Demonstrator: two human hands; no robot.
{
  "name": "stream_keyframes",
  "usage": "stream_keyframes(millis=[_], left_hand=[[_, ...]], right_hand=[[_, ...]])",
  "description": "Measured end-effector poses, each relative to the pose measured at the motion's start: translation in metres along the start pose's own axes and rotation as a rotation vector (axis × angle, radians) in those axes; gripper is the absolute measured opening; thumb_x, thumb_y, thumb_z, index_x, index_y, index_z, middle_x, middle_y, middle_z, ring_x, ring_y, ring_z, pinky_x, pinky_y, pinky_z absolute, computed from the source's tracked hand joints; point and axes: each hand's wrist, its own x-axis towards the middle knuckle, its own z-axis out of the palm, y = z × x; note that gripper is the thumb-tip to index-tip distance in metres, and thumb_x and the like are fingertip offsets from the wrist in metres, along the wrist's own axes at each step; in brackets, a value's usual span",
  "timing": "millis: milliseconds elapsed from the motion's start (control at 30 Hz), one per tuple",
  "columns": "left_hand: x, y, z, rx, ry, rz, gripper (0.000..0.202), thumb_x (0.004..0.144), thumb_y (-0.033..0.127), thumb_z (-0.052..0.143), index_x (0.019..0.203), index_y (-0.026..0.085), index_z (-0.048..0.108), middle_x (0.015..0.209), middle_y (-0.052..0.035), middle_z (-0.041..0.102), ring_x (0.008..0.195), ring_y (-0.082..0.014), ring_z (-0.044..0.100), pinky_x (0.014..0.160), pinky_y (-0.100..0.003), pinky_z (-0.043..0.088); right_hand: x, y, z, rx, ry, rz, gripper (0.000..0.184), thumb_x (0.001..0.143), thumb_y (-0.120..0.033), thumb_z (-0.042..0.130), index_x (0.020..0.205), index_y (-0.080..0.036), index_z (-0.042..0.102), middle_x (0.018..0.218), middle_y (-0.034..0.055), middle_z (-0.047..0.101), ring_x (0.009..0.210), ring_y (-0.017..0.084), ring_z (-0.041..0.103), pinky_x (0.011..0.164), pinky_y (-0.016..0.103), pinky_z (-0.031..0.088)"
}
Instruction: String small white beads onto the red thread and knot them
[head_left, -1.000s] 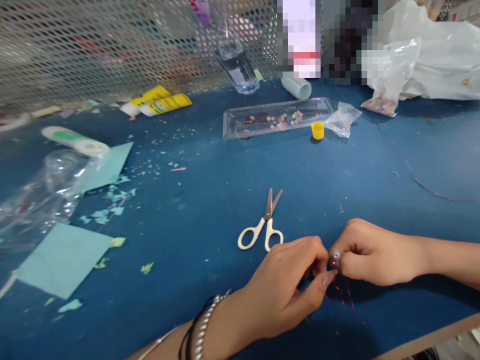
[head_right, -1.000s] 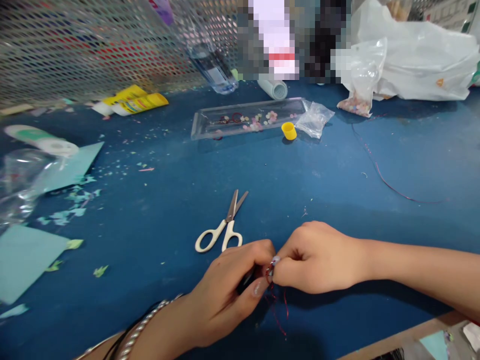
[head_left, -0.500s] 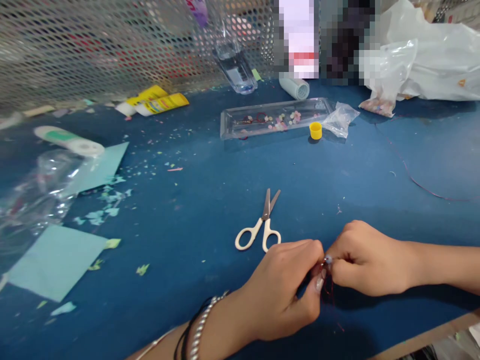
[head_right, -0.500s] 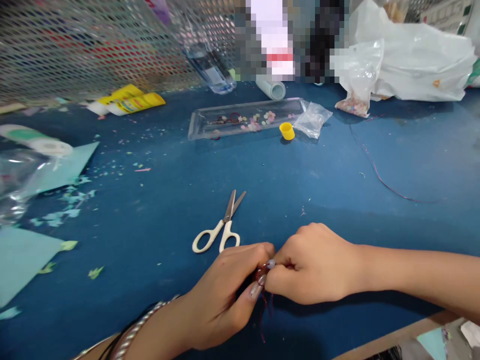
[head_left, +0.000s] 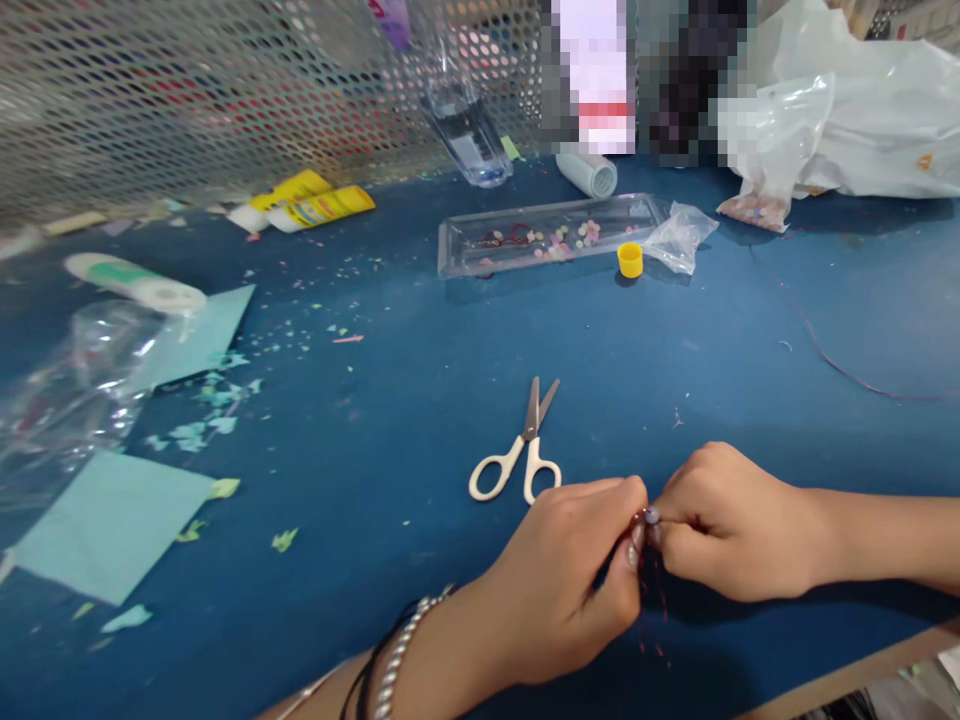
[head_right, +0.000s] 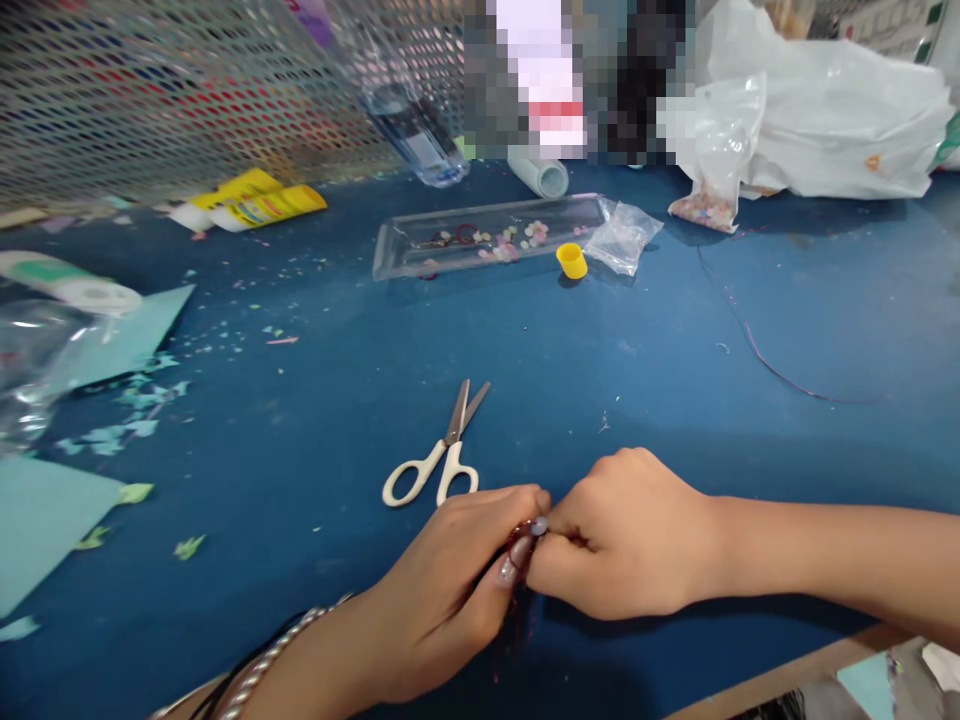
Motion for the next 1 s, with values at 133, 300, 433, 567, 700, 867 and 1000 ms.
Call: stream_keyframes(millis=[133,300,433,567,700,867,1000], left_hand=[[0.000,0.001,0.000,0.000,0.018,-0.020,0.019,0.083,0.015,0.026,0.066,0.021,0.030,0.055,0.0041,0.041,0.046,-0.0113,0.038,0.045,-0.024,0.030],[-0.001,0.001,0.000,0.019,0.050,-0.042,0.019,0.083,0.013,0.026,0.067,0.021,0.031,0.054,0.0044,0.041,0.045,-0.0113,0.038,0.045,-0.024,0.029],[-0.001,0.000,0.001,0.046,0.072,-0.033,0.019,0.082,0.012,0.027,0.066,0.021,0.030,0.053,0.0053,0.039,0.044,-0.0105,0.037,0.044,-0.023,0.029],[-0.001,0.001,0.001,0.114,0.111,-0.027,0.019,0.081,0.011,0.029,0.065,0.021,0.029,0.051,0.0061,0.037,0.042,-0.0096,0.036,0.043,-0.022,0.027],[0.000,0.002,0.002,0.198,0.139,-0.019,0.019,0.078,0.011,0.032,0.063,0.021,0.028,0.049,0.0058,0.037,0.040,-0.0097,0.036,0.041,-0.022,0.026],[0.002,0.000,0.005,0.401,0.202,0.038,0.018,0.080,0.017,0.034,0.062,0.021,0.035,0.046,0.0038,0.042,0.038,-0.0124,0.040,0.039,-0.024,0.029],[0.001,-0.001,0.007,0.598,0.236,0.066,0.019,0.081,0.019,0.034,0.064,0.020,0.042,0.047,0.0013,0.047,0.040,-0.0162,0.046,0.039,-0.027,0.031]], right_hand=[[0.000,0.002,0.001,0.031,0.023,-0.013,0.033,0.076,-0.022,0.041,0.047,-0.015,0.025,0.047,-0.0061,0.019,0.043,0.005,0.019,0.047,0.022,0.017],[0.000,0.003,0.002,0.038,0.036,-0.042,0.033,0.077,-0.020,0.041,0.048,-0.015,0.026,0.047,-0.0064,0.021,0.044,0.005,0.019,0.047,0.022,0.017],[0.000,0.005,0.002,0.055,0.026,-0.053,0.032,0.078,-0.019,0.040,0.049,-0.015,0.026,0.047,-0.0064,0.023,0.044,0.005,0.020,0.047,0.021,0.018],[0.000,0.008,0.002,0.082,0.038,-0.078,0.031,0.078,-0.018,0.039,0.050,-0.016,0.025,0.047,-0.0063,0.022,0.044,0.005,0.020,0.046,0.021,0.018],[0.000,0.010,0.002,0.139,0.056,-0.121,0.031,0.079,-0.019,0.038,0.050,-0.017,0.027,0.047,-0.0062,0.022,0.043,0.005,0.020,0.045,0.020,0.020],[0.000,0.011,0.006,0.142,0.081,-0.167,0.031,0.080,-0.022,0.041,0.052,-0.017,0.030,0.047,-0.0063,0.027,0.043,0.005,0.024,0.045,0.020,0.022],[0.000,0.011,0.010,0.050,0.126,-0.220,0.030,0.080,-0.020,0.042,0.053,-0.017,0.030,0.048,-0.0062,0.029,0.045,0.006,0.025,0.048,0.021,0.023]])
